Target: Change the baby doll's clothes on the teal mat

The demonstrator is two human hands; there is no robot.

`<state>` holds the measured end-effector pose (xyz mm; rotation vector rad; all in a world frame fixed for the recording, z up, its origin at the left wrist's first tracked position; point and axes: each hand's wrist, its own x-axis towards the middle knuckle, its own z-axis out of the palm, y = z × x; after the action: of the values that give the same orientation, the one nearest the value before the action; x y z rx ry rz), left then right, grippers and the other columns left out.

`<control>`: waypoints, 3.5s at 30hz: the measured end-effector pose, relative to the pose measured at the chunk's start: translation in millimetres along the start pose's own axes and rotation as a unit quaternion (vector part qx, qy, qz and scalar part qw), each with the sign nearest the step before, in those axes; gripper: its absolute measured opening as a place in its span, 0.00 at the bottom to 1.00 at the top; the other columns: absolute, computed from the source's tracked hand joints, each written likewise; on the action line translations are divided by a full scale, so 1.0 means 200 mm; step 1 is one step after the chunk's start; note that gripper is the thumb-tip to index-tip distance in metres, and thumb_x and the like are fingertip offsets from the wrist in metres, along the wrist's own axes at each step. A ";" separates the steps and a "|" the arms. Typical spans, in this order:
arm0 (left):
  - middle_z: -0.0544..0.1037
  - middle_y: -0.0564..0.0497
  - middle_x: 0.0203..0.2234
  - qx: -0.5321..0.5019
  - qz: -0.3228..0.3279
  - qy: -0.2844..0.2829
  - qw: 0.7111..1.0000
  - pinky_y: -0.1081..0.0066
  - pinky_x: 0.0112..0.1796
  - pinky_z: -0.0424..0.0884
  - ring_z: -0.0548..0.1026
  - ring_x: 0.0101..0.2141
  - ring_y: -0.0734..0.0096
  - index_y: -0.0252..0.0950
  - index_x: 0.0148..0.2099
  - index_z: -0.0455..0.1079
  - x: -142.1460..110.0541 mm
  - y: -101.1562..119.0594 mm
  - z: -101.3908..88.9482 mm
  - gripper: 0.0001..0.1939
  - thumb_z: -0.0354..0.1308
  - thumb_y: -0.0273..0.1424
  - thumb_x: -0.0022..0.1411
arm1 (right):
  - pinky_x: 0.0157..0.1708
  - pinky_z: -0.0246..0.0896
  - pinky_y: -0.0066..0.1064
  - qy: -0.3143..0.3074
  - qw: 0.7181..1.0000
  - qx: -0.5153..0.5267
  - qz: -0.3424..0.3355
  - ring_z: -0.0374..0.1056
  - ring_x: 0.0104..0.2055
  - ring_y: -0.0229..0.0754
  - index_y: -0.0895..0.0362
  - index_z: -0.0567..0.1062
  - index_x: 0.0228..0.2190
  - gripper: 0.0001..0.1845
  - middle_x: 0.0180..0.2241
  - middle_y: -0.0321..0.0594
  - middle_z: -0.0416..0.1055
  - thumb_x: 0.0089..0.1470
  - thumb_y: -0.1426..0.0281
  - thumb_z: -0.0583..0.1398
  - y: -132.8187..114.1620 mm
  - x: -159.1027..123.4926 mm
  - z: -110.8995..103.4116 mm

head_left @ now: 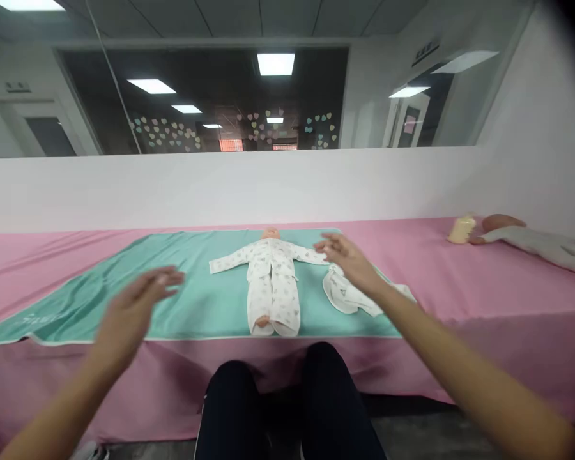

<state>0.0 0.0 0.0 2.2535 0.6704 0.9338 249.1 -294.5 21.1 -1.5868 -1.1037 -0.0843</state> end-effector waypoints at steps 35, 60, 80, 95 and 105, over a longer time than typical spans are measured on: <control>0.66 0.46 0.53 -0.099 0.190 -0.134 0.968 0.61 0.56 0.55 0.61 0.54 0.67 0.35 0.52 0.65 1.16 -0.22 1.51 0.18 0.43 0.33 0.63 | 0.30 0.51 0.26 0.023 0.931 -0.332 0.148 0.63 0.33 0.40 0.56 0.64 0.36 0.11 0.36 0.39 0.65 0.55 0.62 0.52 0.98 0.82 0.76; 0.65 0.53 0.54 -0.062 0.237 -0.131 0.961 0.62 0.56 0.53 0.59 0.55 0.67 0.42 0.45 0.70 1.07 -0.26 1.46 0.16 0.42 0.29 0.63 | 0.26 0.43 0.24 0.095 0.950 -0.272 0.120 0.56 0.26 0.35 0.57 0.61 0.25 0.18 0.23 0.31 0.62 0.58 0.56 0.49 1.06 0.79 0.77; 0.59 0.53 0.56 0.012 0.301 -0.145 0.943 0.55 0.55 0.52 0.52 0.57 0.62 0.49 0.52 0.65 1.03 -0.24 1.42 0.21 0.38 0.28 0.64 | 0.28 0.48 0.23 0.085 0.982 -0.123 0.117 0.53 0.27 0.34 0.59 0.61 0.24 0.18 0.23 0.32 0.57 0.55 0.58 0.50 1.08 0.70 0.72; 0.65 0.56 0.53 -0.058 0.277 -0.196 0.939 0.60 0.56 0.54 0.57 0.55 0.64 0.40 0.34 0.70 0.93 -0.15 1.32 0.09 0.49 0.27 0.55 | 0.26 0.40 0.27 -0.013 0.919 -0.392 0.034 0.56 0.31 0.37 0.59 0.62 0.22 0.10 0.27 0.37 0.62 0.53 0.68 0.54 0.87 0.53 0.74; 0.65 0.55 0.54 -0.063 0.263 -0.197 0.942 0.59 0.56 0.54 0.56 0.56 0.63 0.41 0.35 0.71 0.92 -0.14 1.32 0.08 0.50 0.32 0.59 | 0.25 0.47 0.23 -0.077 0.987 -0.099 0.099 0.54 0.24 0.33 0.58 0.65 0.23 0.09 0.22 0.32 0.60 0.50 0.68 0.52 0.93 0.56 0.63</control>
<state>306.1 49.3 -88.6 2.4419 -0.1774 0.6894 375.5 -110.8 -94.2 -1.9006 -1.0758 0.0646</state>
